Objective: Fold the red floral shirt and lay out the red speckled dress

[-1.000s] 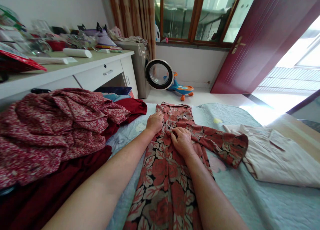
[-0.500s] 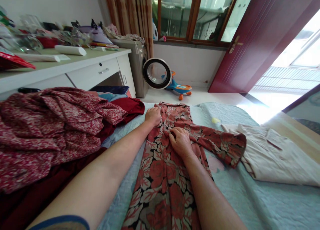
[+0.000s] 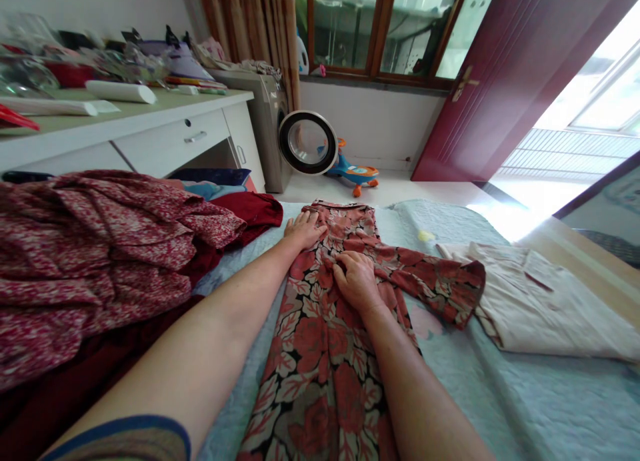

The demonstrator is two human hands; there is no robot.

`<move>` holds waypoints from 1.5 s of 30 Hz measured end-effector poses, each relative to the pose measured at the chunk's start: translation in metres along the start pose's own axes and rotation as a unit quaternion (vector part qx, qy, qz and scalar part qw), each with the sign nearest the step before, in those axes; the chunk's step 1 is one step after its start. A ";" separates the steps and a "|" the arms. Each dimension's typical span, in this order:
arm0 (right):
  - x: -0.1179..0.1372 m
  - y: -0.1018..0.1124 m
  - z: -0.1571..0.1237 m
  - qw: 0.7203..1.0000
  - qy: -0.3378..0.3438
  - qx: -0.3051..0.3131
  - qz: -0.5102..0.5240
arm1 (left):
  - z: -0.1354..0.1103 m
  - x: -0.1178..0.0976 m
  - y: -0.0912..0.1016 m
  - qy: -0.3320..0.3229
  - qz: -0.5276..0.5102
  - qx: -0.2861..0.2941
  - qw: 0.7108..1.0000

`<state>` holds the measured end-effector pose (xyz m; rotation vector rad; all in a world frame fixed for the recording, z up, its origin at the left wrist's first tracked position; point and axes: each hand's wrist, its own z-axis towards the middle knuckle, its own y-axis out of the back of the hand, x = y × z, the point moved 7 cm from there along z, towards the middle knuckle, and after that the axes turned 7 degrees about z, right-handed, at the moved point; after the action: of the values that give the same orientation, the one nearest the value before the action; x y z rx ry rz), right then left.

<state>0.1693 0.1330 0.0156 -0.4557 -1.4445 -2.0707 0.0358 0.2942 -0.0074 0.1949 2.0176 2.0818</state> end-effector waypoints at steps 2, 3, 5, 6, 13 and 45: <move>0.000 0.000 0.000 1.000 -0.002 0.004 0.000 | -0.010 -0.001 0.008 -0.004 0.004 -0.040 0.999; 0.000 0.000 0.000 1.000 -0.003 0.005 0.000 | -0.017 -0.002 0.012 -0.012 0.008 -0.059 0.998; 0.000 0.000 0.000 1.000 -0.005 0.005 -0.002 | -0.034 -0.007 0.016 -0.038 0.017 -0.083 0.996; 0.000 -0.001 0.001 1.000 -0.006 0.006 -0.003 | -0.044 -0.010 0.016 -0.053 0.019 -0.086 0.995; -0.003 -0.002 0.001 1.000 -0.005 0.011 -0.011 | -0.121 -0.021 0.009 -0.106 0.012 -0.063 0.992; 0.015 -0.004 -0.006 0.989 0.022 0.063 -0.130 | -0.342 -0.043 0.027 -0.141 0.004 -0.037 0.989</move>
<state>0.1549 0.1248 0.0192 -0.1769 -1.6711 -2.1555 -0.0127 -0.0474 0.0092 0.4559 1.7734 1.9995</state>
